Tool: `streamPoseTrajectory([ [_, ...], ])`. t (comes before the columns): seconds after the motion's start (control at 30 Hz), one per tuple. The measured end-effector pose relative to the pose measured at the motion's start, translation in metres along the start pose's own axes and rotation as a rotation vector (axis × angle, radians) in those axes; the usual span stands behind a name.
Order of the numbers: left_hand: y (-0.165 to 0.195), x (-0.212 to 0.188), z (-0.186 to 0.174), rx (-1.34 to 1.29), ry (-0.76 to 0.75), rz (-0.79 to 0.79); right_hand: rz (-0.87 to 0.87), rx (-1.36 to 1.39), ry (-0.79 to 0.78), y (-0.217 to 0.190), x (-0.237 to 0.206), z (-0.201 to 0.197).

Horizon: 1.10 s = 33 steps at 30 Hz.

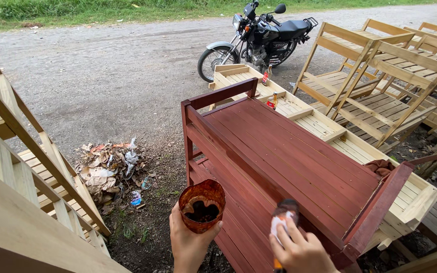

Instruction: The person paints a red wooden bench outdoors, holding a paint can in one hand and a wide brush in the other. They brush stain onto the bench frame, rails and legs, moving around the bench to reach different sides and dipping the brush into the can as they work.

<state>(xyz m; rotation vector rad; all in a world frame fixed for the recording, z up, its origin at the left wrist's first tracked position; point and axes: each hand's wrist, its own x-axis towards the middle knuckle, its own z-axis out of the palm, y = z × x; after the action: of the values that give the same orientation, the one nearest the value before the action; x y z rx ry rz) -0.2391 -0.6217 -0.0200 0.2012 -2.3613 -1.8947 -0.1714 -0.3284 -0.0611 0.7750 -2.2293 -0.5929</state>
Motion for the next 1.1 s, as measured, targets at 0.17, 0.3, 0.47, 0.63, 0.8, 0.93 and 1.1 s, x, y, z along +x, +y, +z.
streamPoseTrajectory([
  [0.17,0.004,-0.012,-0.007,0.086,0.035,-0.001,-0.005,-0.059,-0.097,0.003,0.102,0.041],
  [0.3,0.005,-0.022,-0.006,0.027,0.086,-0.007,-0.026,-0.093,-0.099,0.008,0.135,0.057],
  [0.47,0.002,-0.037,-0.004,0.021,0.057,0.079,-0.022,0.023,-0.148,0.004,0.053,0.003],
  [0.63,0.002,-0.047,0.002,-0.006,-0.009,0.12,0.016,0.231,-0.2,-0.005,-0.048,-0.056],
  [0.8,-0.001,-0.053,0.003,0.042,-0.021,0.1,0.047,0.215,-0.119,0.001,-0.037,-0.04],
  [0.93,-0.001,-0.059,-0.001,0.065,0.011,0.115,0.098,0.186,-0.084,0.001,0.041,0.016],
  [1.1,0.006,-0.062,0.007,0.052,-0.017,0.077,0.19,0.214,-0.033,-0.001,0.105,0.062],
])
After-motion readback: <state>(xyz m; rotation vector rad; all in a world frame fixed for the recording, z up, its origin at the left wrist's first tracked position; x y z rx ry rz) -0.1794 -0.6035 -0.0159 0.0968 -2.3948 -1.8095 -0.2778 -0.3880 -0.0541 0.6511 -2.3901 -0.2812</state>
